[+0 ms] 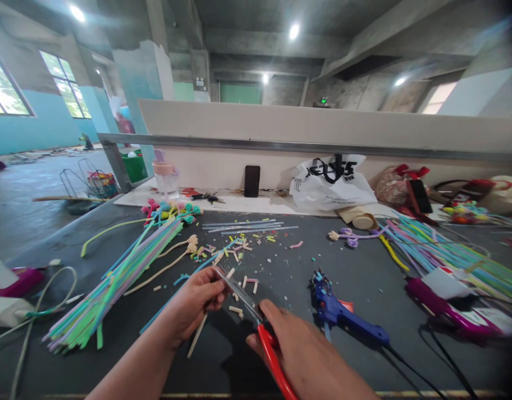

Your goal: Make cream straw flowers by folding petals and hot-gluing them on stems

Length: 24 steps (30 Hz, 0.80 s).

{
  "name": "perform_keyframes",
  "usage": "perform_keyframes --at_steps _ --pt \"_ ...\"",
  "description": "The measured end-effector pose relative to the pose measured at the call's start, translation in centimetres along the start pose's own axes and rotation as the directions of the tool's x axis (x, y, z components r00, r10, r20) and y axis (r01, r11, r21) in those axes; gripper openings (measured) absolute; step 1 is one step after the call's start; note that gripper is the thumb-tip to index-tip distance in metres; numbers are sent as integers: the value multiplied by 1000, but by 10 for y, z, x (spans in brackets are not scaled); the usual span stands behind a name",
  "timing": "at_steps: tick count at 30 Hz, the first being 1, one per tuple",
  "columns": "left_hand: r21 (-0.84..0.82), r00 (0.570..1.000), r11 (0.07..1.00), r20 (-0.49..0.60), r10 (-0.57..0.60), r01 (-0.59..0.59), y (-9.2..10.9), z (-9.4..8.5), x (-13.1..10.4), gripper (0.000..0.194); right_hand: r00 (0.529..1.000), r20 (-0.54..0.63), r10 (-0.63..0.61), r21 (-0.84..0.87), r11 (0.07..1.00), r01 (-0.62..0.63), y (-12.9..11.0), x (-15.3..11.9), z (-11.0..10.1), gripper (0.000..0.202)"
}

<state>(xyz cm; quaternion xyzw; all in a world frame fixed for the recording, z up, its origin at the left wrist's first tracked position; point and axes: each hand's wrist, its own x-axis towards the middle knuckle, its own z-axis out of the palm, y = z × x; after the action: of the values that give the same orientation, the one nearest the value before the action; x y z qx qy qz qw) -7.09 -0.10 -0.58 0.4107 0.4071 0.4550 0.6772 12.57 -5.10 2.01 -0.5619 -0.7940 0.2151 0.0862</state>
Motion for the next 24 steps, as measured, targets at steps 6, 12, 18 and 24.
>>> perform_keyframes --at_steps 6,12,18,24 --pt "-18 999 1000 36 -1 2 1 0 1 22 1000 -17 9 -4 1000 -9 1 4 3 18" --pt "-25 999 1000 40 10 -9 0 -2 3 17 999 -15 35 -12 999 -35 3 5 4 20" --pt "6 1000 1000 25 16 -16 0 -2 1 19 1000 -28 6 2 1000 -6 2 2 1 19" --pt "21 999 999 25 33 -33 0 -1 0 20 999 -31 6 -21 1000 -7 1 2 3 19"
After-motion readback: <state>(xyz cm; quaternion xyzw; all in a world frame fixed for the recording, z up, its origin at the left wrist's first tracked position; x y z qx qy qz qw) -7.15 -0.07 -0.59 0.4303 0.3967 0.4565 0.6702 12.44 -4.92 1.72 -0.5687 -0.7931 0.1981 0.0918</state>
